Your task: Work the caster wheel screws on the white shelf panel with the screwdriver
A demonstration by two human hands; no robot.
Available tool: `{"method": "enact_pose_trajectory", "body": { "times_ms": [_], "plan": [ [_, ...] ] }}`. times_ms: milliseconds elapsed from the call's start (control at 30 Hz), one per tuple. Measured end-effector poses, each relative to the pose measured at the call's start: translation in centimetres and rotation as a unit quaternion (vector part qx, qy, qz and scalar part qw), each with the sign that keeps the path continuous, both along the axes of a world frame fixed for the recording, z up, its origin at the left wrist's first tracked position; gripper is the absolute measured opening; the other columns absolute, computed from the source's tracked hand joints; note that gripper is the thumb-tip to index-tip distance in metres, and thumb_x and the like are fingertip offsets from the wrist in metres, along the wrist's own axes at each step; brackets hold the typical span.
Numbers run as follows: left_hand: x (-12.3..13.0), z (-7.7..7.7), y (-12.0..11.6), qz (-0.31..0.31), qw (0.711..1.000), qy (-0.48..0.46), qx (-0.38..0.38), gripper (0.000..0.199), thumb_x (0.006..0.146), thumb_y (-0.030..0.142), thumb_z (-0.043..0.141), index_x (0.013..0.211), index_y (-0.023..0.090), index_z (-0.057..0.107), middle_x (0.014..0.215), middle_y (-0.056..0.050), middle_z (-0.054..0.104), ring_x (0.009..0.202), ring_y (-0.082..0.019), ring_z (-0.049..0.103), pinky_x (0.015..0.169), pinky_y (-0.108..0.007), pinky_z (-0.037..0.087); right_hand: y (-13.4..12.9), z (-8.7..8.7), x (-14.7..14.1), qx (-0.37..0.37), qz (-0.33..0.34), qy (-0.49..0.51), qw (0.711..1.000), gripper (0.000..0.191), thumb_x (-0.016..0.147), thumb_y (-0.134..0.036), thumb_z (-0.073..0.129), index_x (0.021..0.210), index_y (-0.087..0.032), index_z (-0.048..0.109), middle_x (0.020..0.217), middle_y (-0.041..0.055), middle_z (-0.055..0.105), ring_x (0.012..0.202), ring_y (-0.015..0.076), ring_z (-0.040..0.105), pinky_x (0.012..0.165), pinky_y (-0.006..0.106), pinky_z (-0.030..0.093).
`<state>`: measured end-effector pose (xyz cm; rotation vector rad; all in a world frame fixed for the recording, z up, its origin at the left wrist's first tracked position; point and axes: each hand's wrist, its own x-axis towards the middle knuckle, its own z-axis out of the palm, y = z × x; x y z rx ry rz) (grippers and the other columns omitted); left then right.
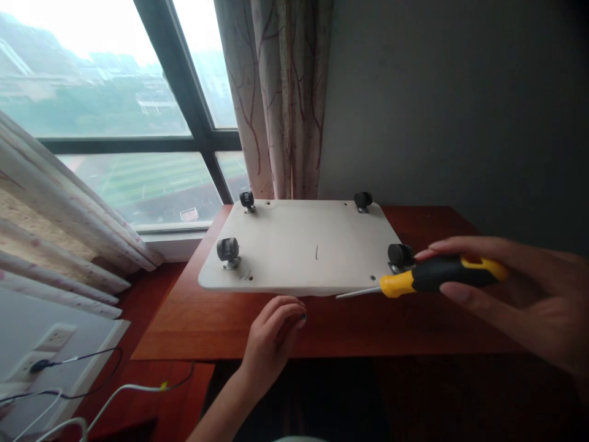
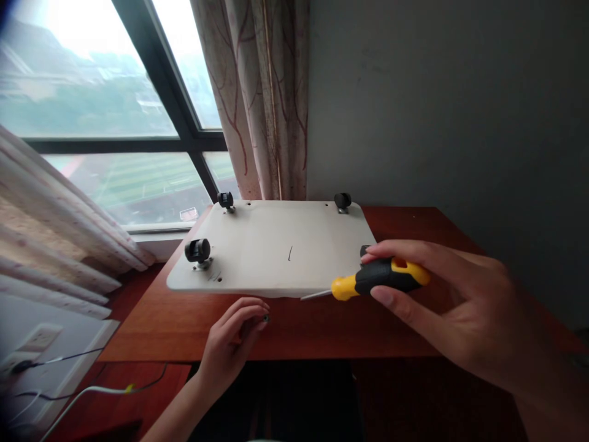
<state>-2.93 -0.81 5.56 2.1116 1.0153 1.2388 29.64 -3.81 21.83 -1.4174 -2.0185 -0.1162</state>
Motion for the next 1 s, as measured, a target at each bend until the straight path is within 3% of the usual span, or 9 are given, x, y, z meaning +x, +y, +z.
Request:
{"method": "enact_pose_trajectory", "body": {
  "times_ms": [167, 300, 467, 1000],
  "plan": [
    [0.8, 1.0, -1.0, -0.015, 0.998, -0.032, -0.055, 0.012, 0.096, 0.011, 0.060, 0.102, 0.020, 0.065, 0.095, -0.005, 0.071, 0.075, -0.012, 0.064, 0.063, -0.020, 0.050, -0.7, -0.5, -1.3, -0.035, 0.019, 0.039, 0.998, 0.028, 0.088, -0.041, 0.069, 0.116, -0.043, 0.066, 0.108, -0.0086, 0.077, 0.091, 0.0215, 0.075, 0.072, 0.029, 0.059],
    [0.9, 1.1, -1.1, -0.017, 0.998, -0.029, -0.051, 0.010, 0.095, 0.011, 0.061, 0.098, 0.019, 0.064, 0.091, -0.004, 0.069, 0.068, -0.010, 0.059, 0.059, -0.019, 0.047, -0.5, -0.9, -1.6, -0.051, 0.035, 0.063, 0.996, 0.028, 0.088, -0.040, 0.070, 0.116, -0.043, 0.066, 0.107, -0.0073, 0.078, 0.092, 0.0227, 0.075, 0.073, 0.030, 0.060],
    [1.0, 1.2, -1.1, -0.012, 0.998, -0.020, -0.051, 0.008, 0.095, 0.013, 0.060, 0.098, 0.019, 0.064, 0.090, -0.005, 0.068, 0.070, -0.011, 0.060, 0.058, -0.020, 0.047, -0.5, -1.1, -1.9, -0.053, 0.045, 0.076, 0.995, 0.031, 0.087, -0.041, 0.069, 0.117, -0.046, 0.065, 0.106, -0.0085, 0.078, 0.094, 0.0259, 0.076, 0.071, 0.034, 0.063],
    [1.0, 1.0, -1.2, -0.012, 1.000, -0.007, -0.023, 0.010, 0.094, 0.011, 0.061, 0.099, 0.020, 0.062, 0.089, -0.003, 0.064, 0.069, -0.010, 0.059, 0.057, -0.017, 0.046, -0.4, -1.1, -1.8, -0.057, 0.047, 0.063, 0.995, 0.032, 0.087, -0.041, 0.070, 0.118, -0.046, 0.063, 0.106, -0.0098, 0.078, 0.095, 0.0220, 0.076, 0.073, 0.028, 0.062]
  ]
}}
